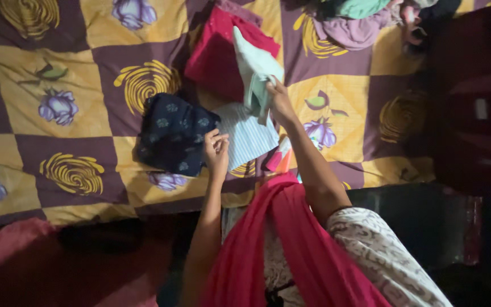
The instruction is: The person folds clothes on a bed and places them into a red bag, then adds a tube of toothpaste and a toothbrush to the bag.
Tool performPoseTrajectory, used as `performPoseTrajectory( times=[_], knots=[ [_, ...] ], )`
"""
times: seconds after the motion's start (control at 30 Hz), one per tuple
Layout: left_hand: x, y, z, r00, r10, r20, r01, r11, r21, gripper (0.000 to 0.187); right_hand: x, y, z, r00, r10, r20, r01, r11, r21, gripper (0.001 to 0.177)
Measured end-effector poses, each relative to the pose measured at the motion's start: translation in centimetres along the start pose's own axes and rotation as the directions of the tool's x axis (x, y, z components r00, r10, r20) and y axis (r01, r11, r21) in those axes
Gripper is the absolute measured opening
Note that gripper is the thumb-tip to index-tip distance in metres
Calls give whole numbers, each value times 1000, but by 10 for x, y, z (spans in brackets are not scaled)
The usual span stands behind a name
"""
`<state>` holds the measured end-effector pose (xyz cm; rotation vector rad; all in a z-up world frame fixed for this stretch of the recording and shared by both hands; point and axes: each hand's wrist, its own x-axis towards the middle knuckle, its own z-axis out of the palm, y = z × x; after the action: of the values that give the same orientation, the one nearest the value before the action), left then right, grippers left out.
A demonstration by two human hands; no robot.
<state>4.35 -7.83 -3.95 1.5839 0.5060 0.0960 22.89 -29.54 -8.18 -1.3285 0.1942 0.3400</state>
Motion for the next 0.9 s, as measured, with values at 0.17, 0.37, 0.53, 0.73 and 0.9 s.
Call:
performPoseTrajectory(
  times=[0.17, 0.37, 0.53, 0.73, 0.9],
  knots=[
    [3, 31, 51, 992, 122, 41, -121, 993, -15, 36, -77, -86, -63, 992, 113, 52, -124, 882, 454, 43],
    [-9, 85, 156, 961, 115, 253, -61, 976, -210, 49, -153, -156, -127, 992, 70, 107, -117, 832, 542, 45],
    [-33, 134, 247, 851, -150, 503, 435, 737, -516, 70, -183, -189, -205, 994, 108, 6, -107, 973, 205, 32],
    [-52, 117, 363, 750, 28, 661, 639, 229, -735, 73, -232, -288, -216, 920, -202, 337, 393, 474, -788, 42],
    [-71, 43, 415, 771, -201, 605, 636, 290, -715, 60, -244, -260, -242, 895, -202, 398, 376, -140, -916, 62]
  ],
)
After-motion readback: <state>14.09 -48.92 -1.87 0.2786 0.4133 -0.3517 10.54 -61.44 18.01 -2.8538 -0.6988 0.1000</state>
